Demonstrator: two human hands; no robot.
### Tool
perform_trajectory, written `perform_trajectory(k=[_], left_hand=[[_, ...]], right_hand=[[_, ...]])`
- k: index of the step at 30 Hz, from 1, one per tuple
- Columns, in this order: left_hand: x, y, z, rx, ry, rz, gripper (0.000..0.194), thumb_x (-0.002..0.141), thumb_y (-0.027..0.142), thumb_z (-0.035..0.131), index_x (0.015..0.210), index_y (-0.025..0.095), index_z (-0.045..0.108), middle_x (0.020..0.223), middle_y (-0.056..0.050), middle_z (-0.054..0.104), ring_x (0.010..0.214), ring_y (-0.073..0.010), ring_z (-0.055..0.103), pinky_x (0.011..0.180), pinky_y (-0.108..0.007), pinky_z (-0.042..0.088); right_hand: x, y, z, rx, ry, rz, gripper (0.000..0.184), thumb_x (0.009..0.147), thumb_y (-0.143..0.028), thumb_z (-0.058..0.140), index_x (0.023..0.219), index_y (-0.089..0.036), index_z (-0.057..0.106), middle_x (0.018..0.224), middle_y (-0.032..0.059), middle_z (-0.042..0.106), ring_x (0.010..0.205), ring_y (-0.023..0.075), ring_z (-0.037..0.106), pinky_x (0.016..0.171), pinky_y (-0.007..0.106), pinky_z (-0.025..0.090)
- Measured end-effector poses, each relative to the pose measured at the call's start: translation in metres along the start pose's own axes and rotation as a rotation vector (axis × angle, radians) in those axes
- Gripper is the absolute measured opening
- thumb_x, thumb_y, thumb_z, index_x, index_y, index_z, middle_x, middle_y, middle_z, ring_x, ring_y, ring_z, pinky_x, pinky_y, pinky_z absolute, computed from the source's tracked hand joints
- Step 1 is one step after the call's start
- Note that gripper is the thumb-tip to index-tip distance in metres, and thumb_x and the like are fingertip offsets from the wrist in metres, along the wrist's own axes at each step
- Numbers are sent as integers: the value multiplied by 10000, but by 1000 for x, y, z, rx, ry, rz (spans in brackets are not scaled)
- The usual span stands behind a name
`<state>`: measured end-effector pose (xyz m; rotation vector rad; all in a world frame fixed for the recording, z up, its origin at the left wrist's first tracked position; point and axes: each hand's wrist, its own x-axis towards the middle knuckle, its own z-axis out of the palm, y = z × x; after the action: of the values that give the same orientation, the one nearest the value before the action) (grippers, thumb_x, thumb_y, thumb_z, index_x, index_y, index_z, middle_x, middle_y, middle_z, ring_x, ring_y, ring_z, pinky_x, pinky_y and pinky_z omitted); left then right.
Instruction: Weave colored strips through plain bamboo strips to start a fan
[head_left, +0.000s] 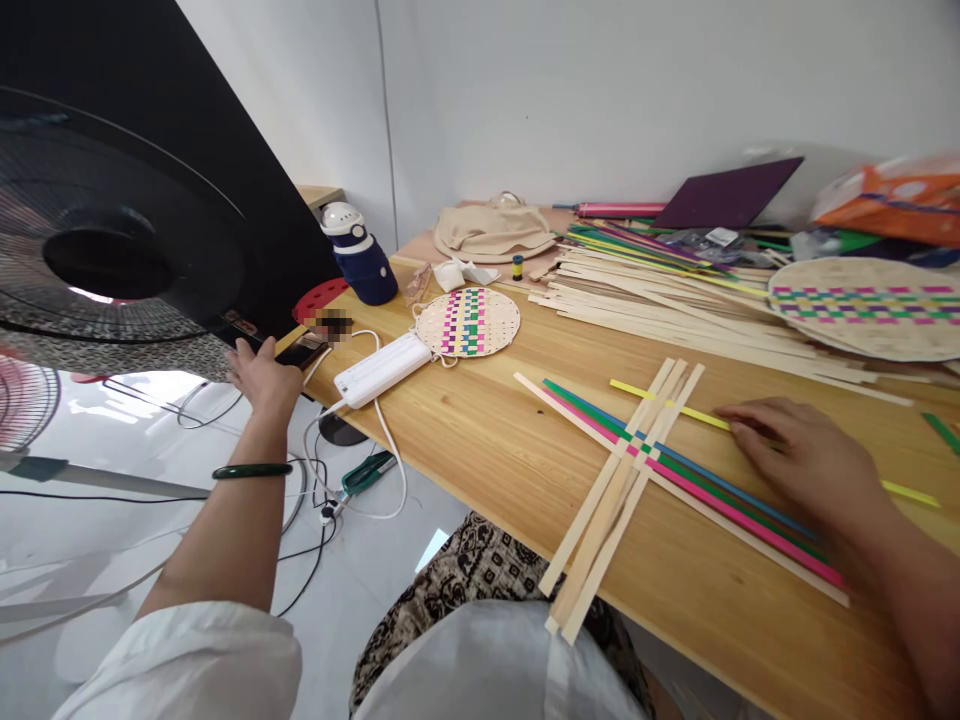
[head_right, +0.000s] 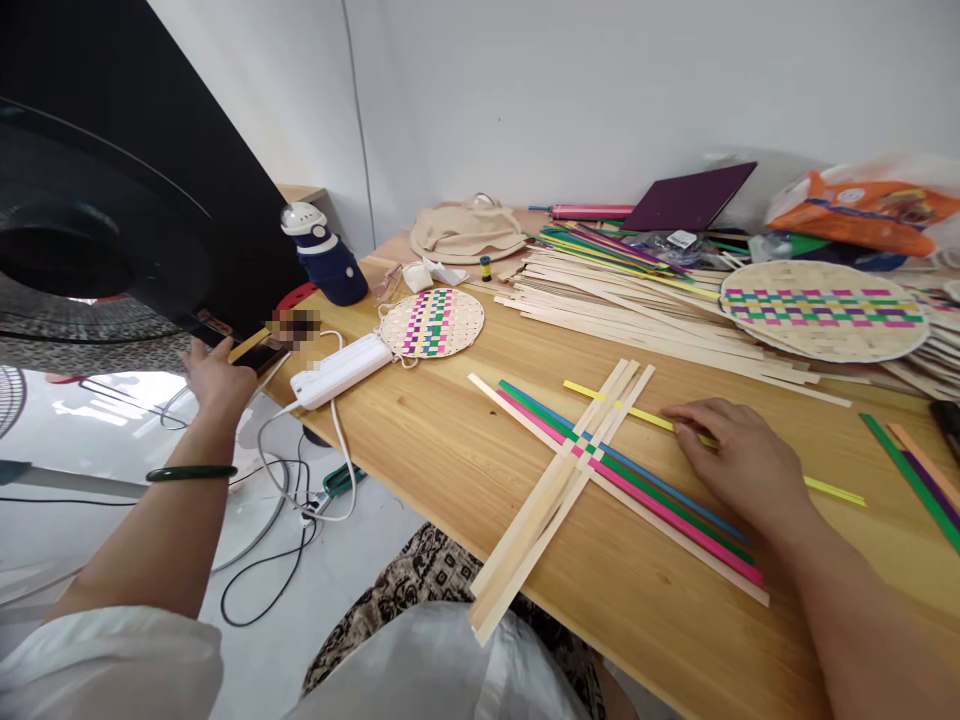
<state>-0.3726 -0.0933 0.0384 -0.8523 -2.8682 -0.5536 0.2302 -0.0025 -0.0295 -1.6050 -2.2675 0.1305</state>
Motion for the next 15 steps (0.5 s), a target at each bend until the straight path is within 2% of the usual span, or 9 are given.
perform_trajectory(k=[4,8,15], left_hand=[[-11,-13,3,8,3,-63,551,826,110,497,1374,90,561,1620,-166,219,1521,-359,108,1224,-536,155],[-20,-23,5,29,15,-81,552,801,81,486,1343,95,590,1618,-158,232,1519,-357,118,1220,-539,162],[-22,-25,5,63,24,-47,542,808,62,480,1333,106,606,1617,-166,235,1522,-348,110,1226,-513,149]], right_hand=[[-1,2,2,-6,14,-26,471,860,-529,355,995,-264,720,1036,56,712,980,267,641,844,445,523],[-1,1,2,-10,21,-19,471,865,-527,351,987,-262,722,1025,59,711,970,268,641,843,445,520],[0,2,2,-16,19,-25,477,866,-521,346,985,-254,723,1034,68,713,979,271,642,842,442,521]])
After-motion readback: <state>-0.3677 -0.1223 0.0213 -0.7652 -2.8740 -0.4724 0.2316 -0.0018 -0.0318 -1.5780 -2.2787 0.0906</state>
